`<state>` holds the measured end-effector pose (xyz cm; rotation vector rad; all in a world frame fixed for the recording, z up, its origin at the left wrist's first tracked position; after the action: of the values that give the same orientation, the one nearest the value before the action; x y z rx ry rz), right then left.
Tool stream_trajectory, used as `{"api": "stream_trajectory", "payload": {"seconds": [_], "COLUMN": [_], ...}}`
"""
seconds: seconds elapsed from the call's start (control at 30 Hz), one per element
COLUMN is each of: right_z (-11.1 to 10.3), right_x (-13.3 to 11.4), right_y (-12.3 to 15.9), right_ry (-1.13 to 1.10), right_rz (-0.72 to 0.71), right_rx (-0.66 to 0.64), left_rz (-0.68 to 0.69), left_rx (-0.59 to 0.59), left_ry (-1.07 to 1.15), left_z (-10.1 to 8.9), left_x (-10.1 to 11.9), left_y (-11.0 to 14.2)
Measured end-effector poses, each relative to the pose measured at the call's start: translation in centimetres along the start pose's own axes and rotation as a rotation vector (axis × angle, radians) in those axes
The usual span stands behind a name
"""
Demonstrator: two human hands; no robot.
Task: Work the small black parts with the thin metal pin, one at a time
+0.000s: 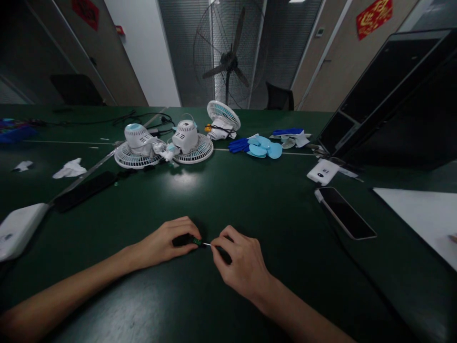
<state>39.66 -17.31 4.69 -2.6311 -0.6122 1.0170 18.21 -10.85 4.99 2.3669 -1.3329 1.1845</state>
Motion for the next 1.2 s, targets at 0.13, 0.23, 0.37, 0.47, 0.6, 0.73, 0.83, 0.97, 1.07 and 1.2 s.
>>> {"api": "stream_trajectory", "payload": {"seconds": [0.13, 0.23, 0.37, 0.47, 0.6, 0.73, 0.83, 0.97, 1.07, 1.2], "right_z": [0.1, 0.4, 0.6, 0.4, -0.1, -0.3, -0.2, -0.3, -0.5, -0.6], "right_x": [0.0, -0.1, -0.1, 0.1, 0.1, 0.2, 0.2, 0.4, 0.4, 0.2], "right_y": [0.0, 0.0, 0.1, 0.1, 0.0, 0.0, 0.0, -0.1, -0.2, -0.2], "right_ry": [-0.024, -0.051, -0.047, -0.035, -0.039, -0.062, -0.074, -0.076, -0.092, -0.128], "right_rz": [-0.028, -0.061, -0.076, -0.042, -0.009, 0.021, 0.026, 0.033, 0.037, 0.035], "right_rx": [-0.009, -0.029, -0.019, 0.014, 0.047, 0.061, 0.043, 0.062, 0.052, 0.028], "left_rz": [0.01, 0.023, -0.003, -0.026, 0.006, -0.026, -0.018, 0.033, -0.01, -0.167], "left_rx": [-0.013, -0.042, -0.051, -0.033, -0.04, -0.058, -0.081, -0.079, -0.013, 0.162], "left_ry": [0.004, 0.02, 0.032, 0.028, -0.003, -0.049, -0.072, -0.135, -0.256, -0.465], "left_z": [0.1, 0.5, 1.1, 1.0, 0.8, 0.7, 0.5, -0.9, -3.6, -8.6], "left_x": [0.3, 0.4, 0.5, 0.6, 1.2, 0.9, 0.6, -0.6, -3.4, -8.8], "left_y": [-0.1, -0.1, -0.1, 0.0, 0.2, 0.4, 0.4, 0.5, 0.8, 2.4]}}
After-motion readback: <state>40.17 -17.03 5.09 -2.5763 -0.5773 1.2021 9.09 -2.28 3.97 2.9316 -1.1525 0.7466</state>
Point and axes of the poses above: each hand's wrist, its own y-axis away from the middle knuckle, its own z-axis out of the palm, x = y × z, the point moved 4 cm from there along -y, towards the middle knuckle, and after that the axes turned 4 degrees about x, right-handed, at the moved point
